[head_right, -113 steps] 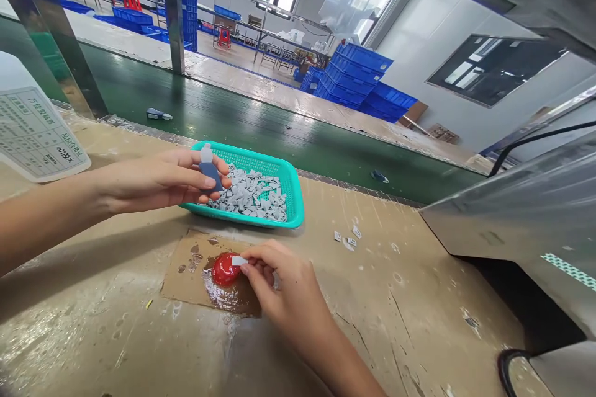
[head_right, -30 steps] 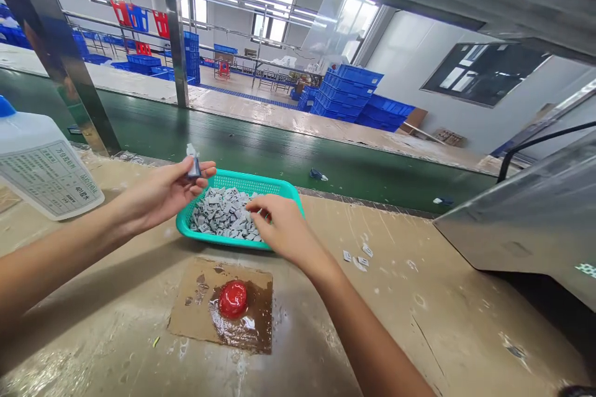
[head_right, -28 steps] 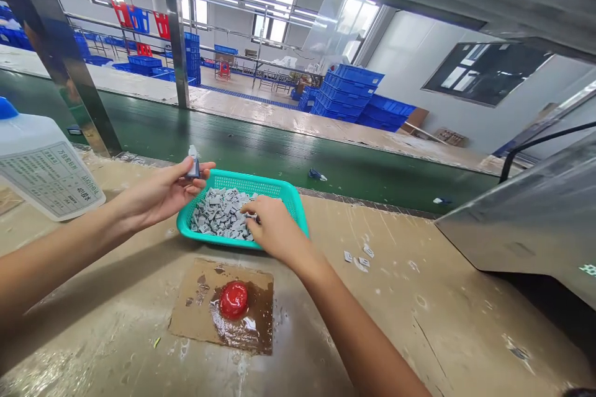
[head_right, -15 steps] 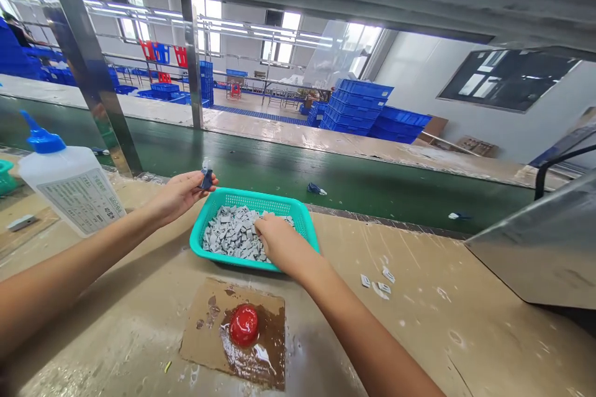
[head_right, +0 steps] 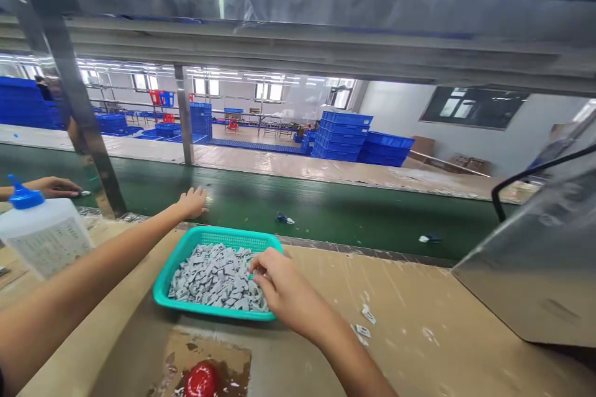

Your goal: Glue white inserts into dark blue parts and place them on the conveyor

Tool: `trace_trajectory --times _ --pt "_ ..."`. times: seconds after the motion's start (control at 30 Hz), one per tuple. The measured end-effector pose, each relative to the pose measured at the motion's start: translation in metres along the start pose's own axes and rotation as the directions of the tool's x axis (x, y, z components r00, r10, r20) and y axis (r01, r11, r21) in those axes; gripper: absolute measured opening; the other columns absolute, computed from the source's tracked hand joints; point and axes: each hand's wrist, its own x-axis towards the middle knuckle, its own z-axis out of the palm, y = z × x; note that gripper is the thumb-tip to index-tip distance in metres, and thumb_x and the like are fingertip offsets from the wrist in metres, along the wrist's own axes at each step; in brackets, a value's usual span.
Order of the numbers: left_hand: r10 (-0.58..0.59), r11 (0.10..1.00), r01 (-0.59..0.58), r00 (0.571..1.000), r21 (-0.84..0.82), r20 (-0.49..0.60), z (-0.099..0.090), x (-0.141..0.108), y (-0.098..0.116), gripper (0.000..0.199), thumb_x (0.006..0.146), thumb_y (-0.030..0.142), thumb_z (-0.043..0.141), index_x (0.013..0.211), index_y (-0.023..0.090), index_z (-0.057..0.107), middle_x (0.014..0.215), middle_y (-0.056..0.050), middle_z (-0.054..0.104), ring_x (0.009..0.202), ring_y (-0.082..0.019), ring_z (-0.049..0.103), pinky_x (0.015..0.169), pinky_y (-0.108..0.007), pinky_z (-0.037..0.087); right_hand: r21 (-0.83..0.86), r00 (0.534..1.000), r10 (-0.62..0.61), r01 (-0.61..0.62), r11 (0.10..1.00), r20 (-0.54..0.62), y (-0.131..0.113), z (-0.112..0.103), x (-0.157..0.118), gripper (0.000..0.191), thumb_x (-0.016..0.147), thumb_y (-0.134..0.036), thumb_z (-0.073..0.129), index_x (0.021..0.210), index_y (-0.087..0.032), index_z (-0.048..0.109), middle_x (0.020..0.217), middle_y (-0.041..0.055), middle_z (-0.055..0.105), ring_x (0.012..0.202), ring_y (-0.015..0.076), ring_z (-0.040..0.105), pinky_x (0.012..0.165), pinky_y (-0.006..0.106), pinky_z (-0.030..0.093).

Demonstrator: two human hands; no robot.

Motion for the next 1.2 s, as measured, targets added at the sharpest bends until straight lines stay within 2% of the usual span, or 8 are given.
trace_trajectory --times 0.2,0.37,0.6,0.7,0.77,0.87,0.93,1.2 --pt "0.329 0.944 -0.321 0.928 -0.076 0.177 0.037 0.037 0.117 0.036 0.082 0.028 0.048 0.115 0.015 0.046 0.12 -0.009 0.046 0.106 -0.022 0.047 0.088 -0.045 0.04 0.434 0.984 0.173 -0.135 0.891 -0.051 0.01 -0.005 -0.014 0.015 0.078 -0.026 0.05 0.068 -0.016 0.052 0.061 -0.0012 0.05 0.057 0.0101 0.045 0.049 0.02 0.037" --pt "0.342 0.931 -0.291 0.905 -0.219 0.253 0.056 0.039 0.168 0.024 0.082 0.027 0.049 0.102 0.015 0.055 0.107 -0.007 0.055 0.097 -0.018 0.053 0.083 -0.038 0.044 0.546 0.954 0.289 -0.205 0.812 -0.073 0.017 -0.005 -0.014 0.013 0.075 -0.028 0.053 0.072 -0.016 0.054 0.052 -0.0044 0.047 0.045 0.0084 0.046 0.043 0.02 0.038" --pt "0.306 0.77 -0.198 0.949 -0.607 0.08 0.015 -0.015 0.124 0.028 0.076 0.03 0.044 0.078 0.01 0.064 0.08 0.003 0.062 0.091 -0.01 0.057 0.08 -0.012 0.039 0.656 0.957 0.283 -0.253 0.711 0.063 0.012 -0.007 -0.018 0.021 0.069 -0.03 0.062 0.078 -0.015 0.052 0.055 0.0001 0.059 0.049 0.0129 0.058 0.052 0.026 0.047" --pt "0.275 0.654 -0.145 0.96 -0.743 0.055 -0.01 -0.061 0.103 0.021 0.072 0.018 0.05 0.088 0.011 0.062 0.08 -0.002 0.065 0.08 -0.011 0.061 0.072 -0.015 0.047 0.63 0.951 0.295 -0.286 0.722 0.094 0.002 -0.008 -0.019 0.022 0.065 -0.031 0.065 0.073 -0.016 0.051 0.053 -0.0004 0.058 0.046 0.0128 0.057 0.049 0.026 0.047" --pt "0.233 0.498 -0.033 0.967 -0.867 0.098 -0.027 -0.097 0.09 0.021 0.077 0.018 0.045 0.09 0.01 0.06 0.085 -0.008 0.065 0.075 -0.012 0.062 0.069 -0.019 0.051 0.617 0.945 0.313 -0.302 0.727 0.094 -0.005 -0.008 -0.021 0.022 0.064 -0.031 0.066 0.072 -0.016 0.051 0.052 -0.001 0.056 0.044 0.0121 0.055 0.047 0.025 0.046" --pt "0.083 -0.013 0.298 0.952 -0.955 0.296 -0.046 -0.149 0.07 0.016 0.076 0.016 0.049 0.085 0.009 0.061 0.079 -0.01 0.066 0.072 -0.013 0.063 0.066 -0.019 0.054 0.6 0.93 0.354 -0.341 0.724 0.102 -0.011 -0.002 -0.029 0.022 0.063 -0.03 0.065 0.073 -0.016 0.052 0.052 -0.0016 0.055 0.044 0.0111 0.053 0.046 0.024 0.045" --pt "0.051 -0.155 0.408 0.913 -0.9 0.405 -0.052 -0.174 0.057 0.014 0.075 0.013 0.052 0.081 0.007 0.062 0.074 -0.01 0.066 0.069 -0.013 0.063 0.061 -0.017 0.055 0.58 0.91 0.407 -0.374 0.724 0.079 -0.01 0.005 -0.037 0.022 0.064 -0.03 0.065 0.074 -0.016 0.052 0.052 -0.002 0.053 0.045 0.0108 0.052 0.044 0.023 0.044" --pt "0.024 -0.265 0.511 0.851 -0.818 0.524 -0.043 -0.192 0.035 0.017 0.075 0.009 0.05 0.084 0.005 0.064 0.085 -0.014 0.066 0.075 -0.019 0.065 0.061 -0.021 0.057 0.577 0.813 0.563 -0.39 0.718 -0.151 -0.005 0.027 -0.054 0.033 0.063 -0.043 0.067 0.075 -0.015 0.053 0.056 0.0006 0.054 0.047 0.0115 0.051 0.042 0.023 0.043"
